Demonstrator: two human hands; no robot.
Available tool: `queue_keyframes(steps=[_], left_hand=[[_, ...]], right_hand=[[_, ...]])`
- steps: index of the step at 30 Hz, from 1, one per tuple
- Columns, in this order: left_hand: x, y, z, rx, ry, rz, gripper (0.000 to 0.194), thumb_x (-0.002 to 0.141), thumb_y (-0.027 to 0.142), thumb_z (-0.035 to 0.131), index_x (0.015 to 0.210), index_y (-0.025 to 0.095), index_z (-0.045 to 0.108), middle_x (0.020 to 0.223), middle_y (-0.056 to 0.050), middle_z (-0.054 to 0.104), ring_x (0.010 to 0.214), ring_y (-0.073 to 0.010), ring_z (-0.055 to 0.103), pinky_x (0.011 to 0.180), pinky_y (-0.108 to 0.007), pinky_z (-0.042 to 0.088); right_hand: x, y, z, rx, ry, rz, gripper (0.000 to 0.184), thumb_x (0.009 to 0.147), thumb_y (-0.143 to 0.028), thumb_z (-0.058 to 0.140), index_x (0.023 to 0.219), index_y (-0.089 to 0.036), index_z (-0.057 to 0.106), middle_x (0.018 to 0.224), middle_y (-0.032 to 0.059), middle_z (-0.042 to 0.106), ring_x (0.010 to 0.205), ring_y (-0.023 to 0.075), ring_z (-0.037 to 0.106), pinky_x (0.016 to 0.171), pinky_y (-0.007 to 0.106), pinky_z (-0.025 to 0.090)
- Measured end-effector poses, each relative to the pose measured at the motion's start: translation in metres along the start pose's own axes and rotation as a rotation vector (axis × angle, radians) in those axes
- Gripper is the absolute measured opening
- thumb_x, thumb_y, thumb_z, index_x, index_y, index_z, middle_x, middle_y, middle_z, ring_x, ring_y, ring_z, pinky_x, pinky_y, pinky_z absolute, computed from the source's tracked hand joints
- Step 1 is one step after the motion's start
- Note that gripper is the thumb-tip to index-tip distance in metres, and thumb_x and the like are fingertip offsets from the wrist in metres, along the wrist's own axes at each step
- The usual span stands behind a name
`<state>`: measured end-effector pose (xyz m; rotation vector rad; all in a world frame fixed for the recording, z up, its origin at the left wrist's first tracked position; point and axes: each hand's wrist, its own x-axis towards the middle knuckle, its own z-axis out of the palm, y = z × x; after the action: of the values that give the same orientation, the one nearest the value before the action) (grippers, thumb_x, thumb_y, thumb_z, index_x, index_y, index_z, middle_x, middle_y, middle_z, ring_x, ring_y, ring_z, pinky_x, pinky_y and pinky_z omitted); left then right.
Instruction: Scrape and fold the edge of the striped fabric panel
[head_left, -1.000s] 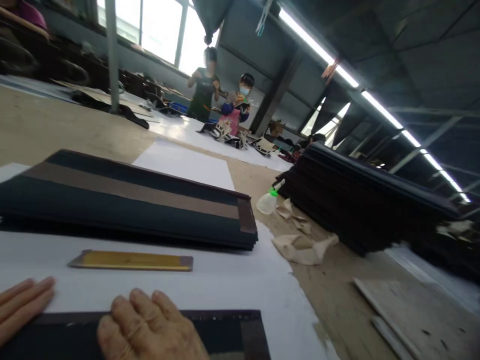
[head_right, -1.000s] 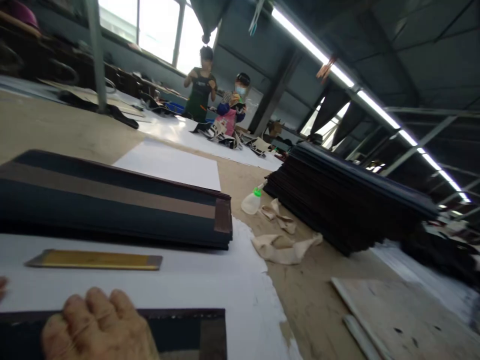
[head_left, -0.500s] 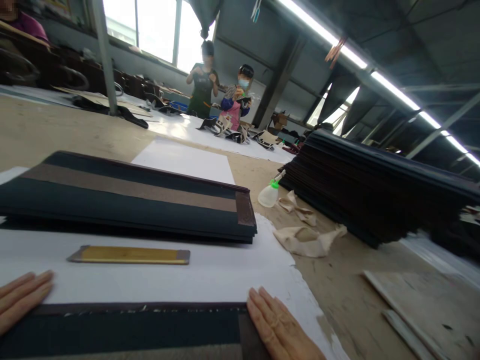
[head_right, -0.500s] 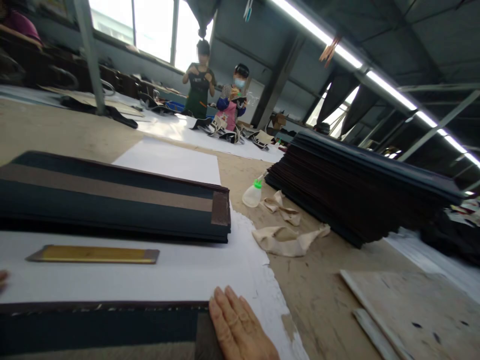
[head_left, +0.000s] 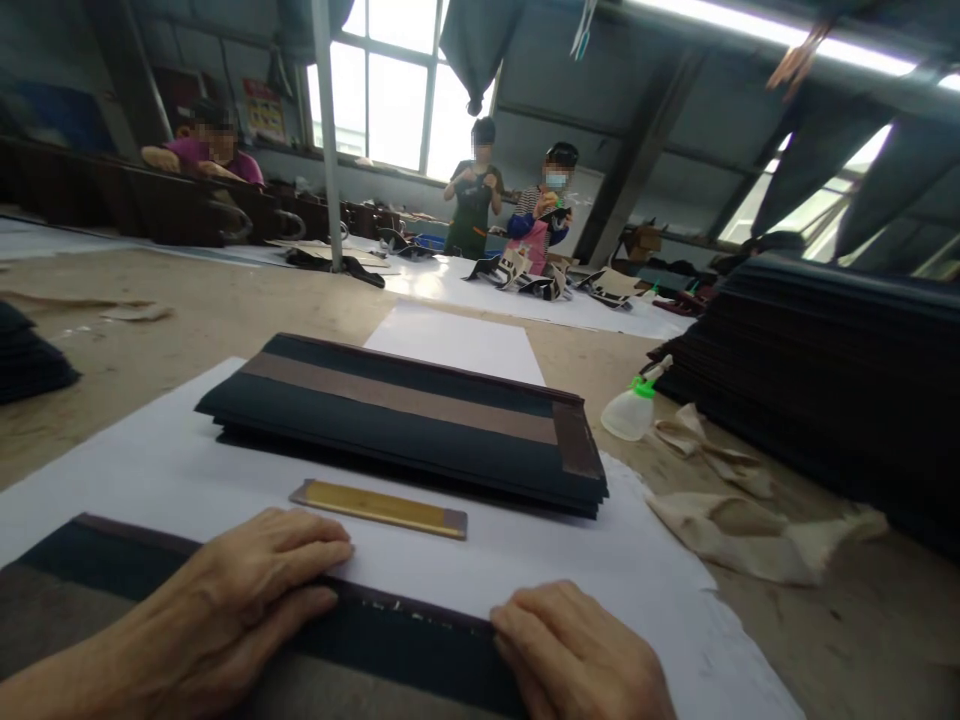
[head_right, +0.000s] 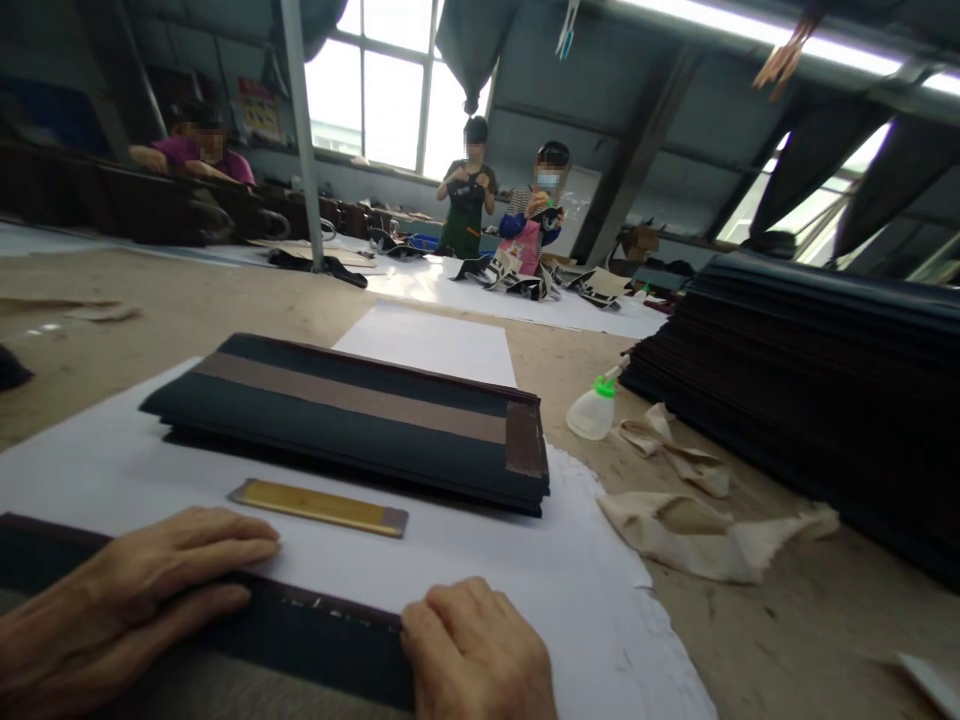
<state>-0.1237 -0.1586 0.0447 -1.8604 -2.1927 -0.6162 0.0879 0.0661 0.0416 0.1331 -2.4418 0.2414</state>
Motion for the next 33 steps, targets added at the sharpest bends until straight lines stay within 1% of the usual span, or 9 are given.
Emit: queue_keyframes(steps=[2,5,8,11,14,18,24,28,33], left_hand=[[0.014,0.011,0.009,-0.103,-0.004,-0.007,0.027,0.087,0.024,0.055,0.113,0.032,0.058,0.11,0.007,0.063,0.097,-0.0085,0.061,0.088,-0.013,0.047],[0.021,0.024,0.023,-0.246,0.027,-0.062,0.025,0.087,0.015,0.048,0.104,0.028,0.061,0.099,0.003,0.061,0.091,-0.0105,0.057,0.081,-0.02,0.046],[0.018,0.03,0.029,-0.335,0.016,-0.124,0.022,0.089,0.014,0.045,0.094,0.025,0.062,0.089,0.001,0.056,0.084,-0.0108,0.054,0.073,-0.022,0.043],[0.016,0.03,0.03,-0.389,-0.022,-0.175,0.02,0.089,0.014,0.043,0.088,0.023,0.062,0.087,0.0,0.055,0.082,-0.012,0.053,0.072,-0.024,0.041],[0.016,0.029,0.03,-0.397,-0.084,-0.204,0.022,0.083,0.009,0.043,0.093,0.022,0.058,0.089,-0.001,0.055,0.085,-0.015,0.051,0.076,-0.028,0.04],[0.02,0.029,0.027,-0.389,-0.164,-0.245,0.022,0.079,0.008,0.044,0.093,0.022,0.055,0.09,-0.001,0.054,0.086,-0.0176,0.049,0.077,-0.031,0.036],[0.026,0.029,0.02,-0.414,-0.158,-0.16,0.015,0.084,0.011,0.039,0.08,0.019,0.051,0.086,-0.002,0.052,0.082,-0.0172,0.047,0.074,-0.03,0.032],[0.027,0.027,0.015,-0.475,-0.322,-0.27,0.013,0.089,0.019,0.039,0.084,0.02,0.051,0.083,0.0,0.055,0.078,-0.0151,0.049,0.073,-0.029,0.033],[0.038,0.032,0.001,-0.586,-0.419,-0.422,0.014,0.085,0.023,0.043,0.083,0.02,0.057,0.082,0.002,0.059,0.078,-0.014,0.053,0.073,-0.027,0.036]], right_hand=[[0.014,-0.01,0.018,0.042,0.092,0.013,0.026,0.092,-0.011,0.04,0.075,-0.018,0.059,0.067,0.0015,0.054,0.059,0.0145,0.046,0.051,0.028,0.031],[0.029,-0.018,0.029,-0.024,0.071,-0.101,0.034,0.093,-0.011,0.034,0.069,-0.016,0.057,0.063,0.0027,0.052,0.056,0.0151,0.043,0.05,0.029,0.027],[0.037,-0.02,0.03,-0.058,0.021,-0.164,0.035,0.09,-0.007,0.031,0.069,-0.015,0.058,0.063,0.0035,0.052,0.055,0.0158,0.042,0.049,0.03,0.027],[0.038,-0.02,0.033,-0.062,-0.01,-0.191,0.027,0.089,-0.007,0.036,0.079,-0.013,0.06,0.067,0.004,0.054,0.057,0.0168,0.045,0.049,0.029,0.029],[0.032,-0.02,0.044,-0.003,-0.003,-0.107,0.017,0.087,-0.013,0.043,0.086,-0.014,0.06,0.074,0.0053,0.056,0.065,0.0195,0.048,0.055,0.03,0.033],[0.03,-0.017,0.051,0.128,-0.012,0.044,0.016,0.085,-0.018,0.043,0.086,-0.018,0.06,0.076,0.005,0.055,0.07,0.0208,0.048,0.06,0.032,0.036],[0.043,-0.016,0.047,0.182,-0.175,-0.029,0.016,0.088,-0.017,0.047,0.078,-0.017,0.06,0.07,0.0029,0.056,0.065,0.017,0.051,0.056,0.028,0.038],[0.045,-0.015,0.053,0.251,-0.194,0.022,0.018,0.085,-0.014,0.044,0.071,-0.017,0.055,0.067,0.0021,0.056,0.061,0.0149,0.051,0.054,0.028,0.037],[0.044,-0.008,0.049,0.446,-0.286,0.103,0.02,0.087,-0.014,0.043,0.083,-0.019,0.062,0.075,0.0006,0.061,0.07,0.0129,0.058,0.063,0.023,0.044]])
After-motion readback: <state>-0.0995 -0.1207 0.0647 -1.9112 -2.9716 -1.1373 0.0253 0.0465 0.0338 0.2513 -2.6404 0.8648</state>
